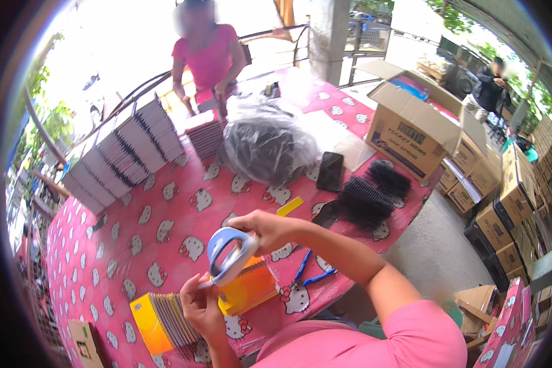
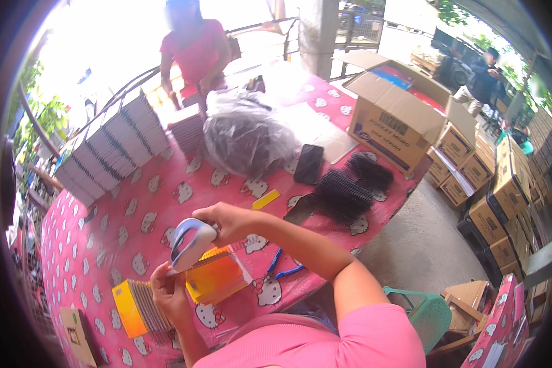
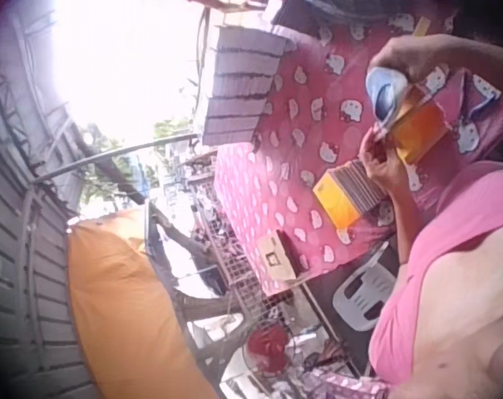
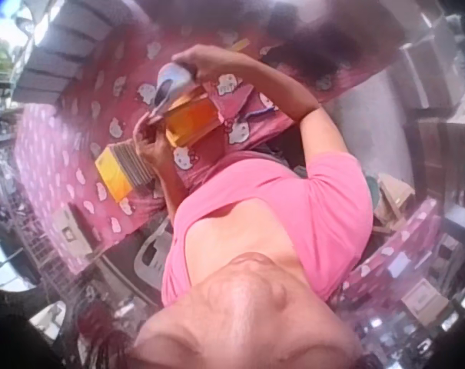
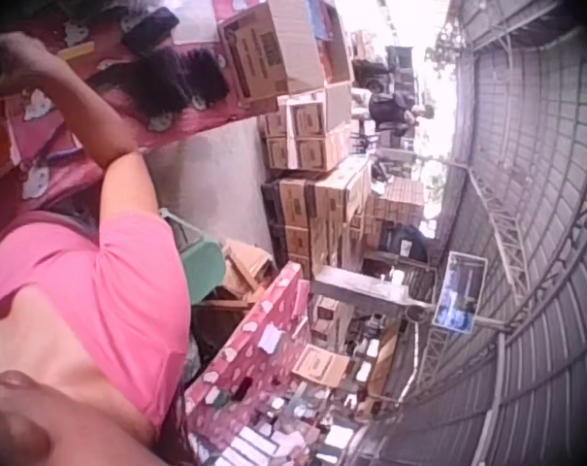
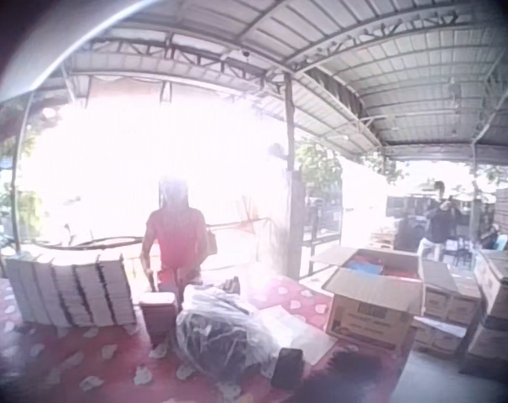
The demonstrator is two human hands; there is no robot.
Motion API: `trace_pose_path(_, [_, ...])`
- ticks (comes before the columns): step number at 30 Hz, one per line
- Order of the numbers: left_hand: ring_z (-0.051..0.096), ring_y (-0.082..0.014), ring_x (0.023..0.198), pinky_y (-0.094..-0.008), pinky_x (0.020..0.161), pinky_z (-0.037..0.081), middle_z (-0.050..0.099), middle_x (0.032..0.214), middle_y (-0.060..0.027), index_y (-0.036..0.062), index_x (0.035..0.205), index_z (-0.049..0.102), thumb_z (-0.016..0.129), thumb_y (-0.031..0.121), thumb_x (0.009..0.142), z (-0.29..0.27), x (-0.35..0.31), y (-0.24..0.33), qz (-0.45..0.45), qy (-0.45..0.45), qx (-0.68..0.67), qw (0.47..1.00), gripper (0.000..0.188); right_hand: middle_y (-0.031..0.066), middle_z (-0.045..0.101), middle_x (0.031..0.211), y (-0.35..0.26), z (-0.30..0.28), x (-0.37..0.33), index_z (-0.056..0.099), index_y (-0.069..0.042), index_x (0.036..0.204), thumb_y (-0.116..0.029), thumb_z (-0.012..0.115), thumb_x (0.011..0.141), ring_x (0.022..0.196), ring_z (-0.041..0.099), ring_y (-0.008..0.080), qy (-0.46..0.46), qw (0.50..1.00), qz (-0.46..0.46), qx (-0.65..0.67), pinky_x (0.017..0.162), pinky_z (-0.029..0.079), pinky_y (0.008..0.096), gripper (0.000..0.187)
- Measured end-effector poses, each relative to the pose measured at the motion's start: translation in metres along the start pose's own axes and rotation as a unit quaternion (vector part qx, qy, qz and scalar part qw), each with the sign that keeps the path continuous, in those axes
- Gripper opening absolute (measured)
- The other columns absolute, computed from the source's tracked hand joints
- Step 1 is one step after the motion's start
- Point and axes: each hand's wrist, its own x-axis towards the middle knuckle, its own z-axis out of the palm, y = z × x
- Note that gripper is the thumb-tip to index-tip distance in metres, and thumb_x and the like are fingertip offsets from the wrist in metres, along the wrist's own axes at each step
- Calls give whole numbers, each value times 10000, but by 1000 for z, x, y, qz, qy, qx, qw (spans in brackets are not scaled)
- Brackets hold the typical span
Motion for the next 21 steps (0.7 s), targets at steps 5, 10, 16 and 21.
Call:
trace_pose_path(5, [647, -133, 921, -255, 841, 511, 688, 1038, -101, -45, 1180, 622, 646, -103, 848, -11, -2, -7, -38, 5, -27, 999, 337, 120, 648, 853, -8, 3, 11, 584, -43, 1024, 8, 639, 651, 806, 654, 224, -35, 998, 42, 32, 698, 500, 362, 380])
trace_pose_path(10, [646, -123, 922, -257, 842, 523, 695, 1030, -94, -45, 1174, 644, 639, -114, 848, -22, -2, -7, -34, -33, -24, 999, 333, 149, 645, 832, 10, 12, 23, 590, -14, 998, 13, 650, 630, 792, 639, 180, 6, 998, 49, -41, 716, 498, 354, 374])
trace_pose_path(16, [667, -164, 883, -287, 787, 556, 691, 983, -107, -45, 1060, 642, 650, -123, 829, -20, 2, -11, -42, -43, -103, 993, 244, 111, 632, 1068, 67, 3, -6, 585, -63, 1076, -47, 743, 636, 1030, 610, 325, 102, 918, 190, -333, 818, 505, 395, 468])
trace_pose_path(21, [667, -214, 794, -329, 732, 571, 684, 907, -103, 20, 965, 653, 763, -77, 738, -13, 3, 16, 233, -41, 63, 970, 271, 159, 438, 1386, 70, 28, -83, 495, -111, 1321, -195, 793, 678, 1290, 423, 366, 79, 869, 88, -481, 1034, 380, 504, 713])
